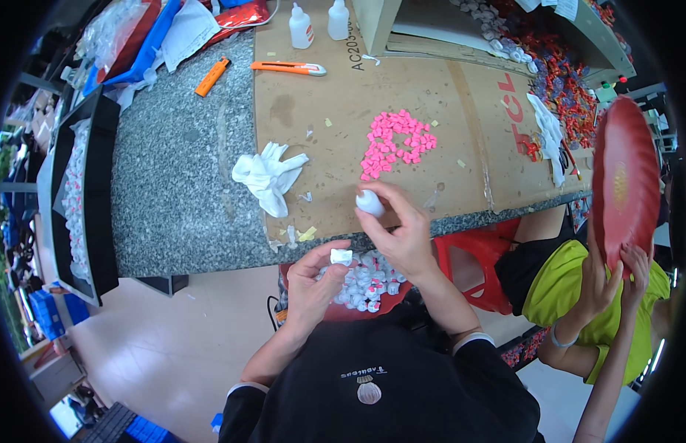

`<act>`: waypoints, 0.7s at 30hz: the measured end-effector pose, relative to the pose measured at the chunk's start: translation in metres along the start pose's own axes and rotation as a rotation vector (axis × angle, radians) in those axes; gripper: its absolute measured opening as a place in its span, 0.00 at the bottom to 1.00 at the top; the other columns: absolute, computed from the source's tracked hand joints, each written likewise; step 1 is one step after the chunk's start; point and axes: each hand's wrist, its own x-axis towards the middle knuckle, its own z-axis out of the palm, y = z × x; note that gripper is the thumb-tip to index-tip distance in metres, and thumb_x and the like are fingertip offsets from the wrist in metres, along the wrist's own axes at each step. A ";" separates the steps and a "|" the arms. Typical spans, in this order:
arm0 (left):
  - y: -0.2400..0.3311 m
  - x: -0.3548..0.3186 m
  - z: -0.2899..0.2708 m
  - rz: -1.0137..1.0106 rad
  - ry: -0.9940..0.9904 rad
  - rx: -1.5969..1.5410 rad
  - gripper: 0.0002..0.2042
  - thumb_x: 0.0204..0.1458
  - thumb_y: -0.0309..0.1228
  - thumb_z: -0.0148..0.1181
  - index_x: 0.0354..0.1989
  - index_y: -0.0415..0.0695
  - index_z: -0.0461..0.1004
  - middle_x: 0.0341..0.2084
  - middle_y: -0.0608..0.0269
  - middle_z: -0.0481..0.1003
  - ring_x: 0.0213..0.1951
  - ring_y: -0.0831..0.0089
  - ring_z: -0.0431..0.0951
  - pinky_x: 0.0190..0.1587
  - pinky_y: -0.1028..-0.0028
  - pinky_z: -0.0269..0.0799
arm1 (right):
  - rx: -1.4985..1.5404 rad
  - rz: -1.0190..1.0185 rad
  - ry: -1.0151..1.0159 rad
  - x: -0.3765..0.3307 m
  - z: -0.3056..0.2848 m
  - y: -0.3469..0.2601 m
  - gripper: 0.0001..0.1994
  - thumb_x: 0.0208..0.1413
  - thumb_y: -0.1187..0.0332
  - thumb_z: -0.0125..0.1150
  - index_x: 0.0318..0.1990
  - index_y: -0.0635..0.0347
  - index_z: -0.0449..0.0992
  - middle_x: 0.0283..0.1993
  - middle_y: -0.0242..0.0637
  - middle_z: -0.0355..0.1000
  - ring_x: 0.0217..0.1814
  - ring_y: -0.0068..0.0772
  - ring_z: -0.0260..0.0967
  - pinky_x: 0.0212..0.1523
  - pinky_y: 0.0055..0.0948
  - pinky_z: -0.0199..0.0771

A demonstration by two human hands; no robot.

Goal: The person assembles small plastic components by applying adhesive from a glue bottle and joining the components together by hand.

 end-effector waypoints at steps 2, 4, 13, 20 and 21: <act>0.000 0.000 0.002 -0.017 0.002 -0.002 0.16 0.52 0.31 0.57 0.49 0.41 0.69 0.33 0.63 0.76 0.22 0.90 0.65 0.21 0.89 0.58 | 0.163 0.141 0.046 0.000 0.013 0.002 0.15 0.45 0.74 0.60 0.43 0.62 0.70 0.41 0.42 0.72 0.43 0.39 0.70 0.42 0.30 0.69; 0.002 0.000 0.004 -0.035 0.005 -0.004 0.16 0.53 0.31 0.55 0.50 0.41 0.69 0.33 0.62 0.76 0.20 0.91 0.63 0.19 0.89 0.56 | 0.099 0.100 0.040 0.000 0.012 0.006 0.16 0.45 0.73 0.61 0.44 0.61 0.69 0.42 0.42 0.72 0.45 0.37 0.70 0.41 0.30 0.70; 0.006 0.001 0.008 -0.052 -0.014 -0.029 0.15 0.54 0.27 0.52 0.50 0.36 0.66 0.32 0.54 0.74 0.17 0.85 0.60 0.16 0.85 0.54 | -0.354 -0.026 0.192 0.028 -0.055 0.025 0.07 0.44 0.75 0.61 0.33 0.63 0.74 0.36 0.39 0.72 0.38 0.39 0.68 0.37 0.32 0.67; 0.010 0.002 0.013 -0.030 -0.033 -0.029 0.15 0.52 0.23 0.55 0.49 0.38 0.67 0.26 0.69 0.72 0.21 0.88 0.63 0.20 0.87 0.55 | -0.419 -0.072 0.047 0.038 -0.063 0.031 0.04 0.45 0.77 0.59 0.30 0.63 0.73 0.31 0.36 0.71 0.34 0.35 0.67 0.33 0.28 0.66; 0.011 0.003 0.014 -0.016 0.017 0.007 0.15 0.51 0.23 0.56 0.48 0.38 0.68 0.27 0.69 0.73 0.22 0.88 0.65 0.22 0.88 0.58 | -0.319 -0.074 0.071 0.034 -0.061 0.025 0.04 0.44 0.76 0.60 0.29 0.64 0.72 0.30 0.37 0.71 0.33 0.37 0.67 0.33 0.30 0.66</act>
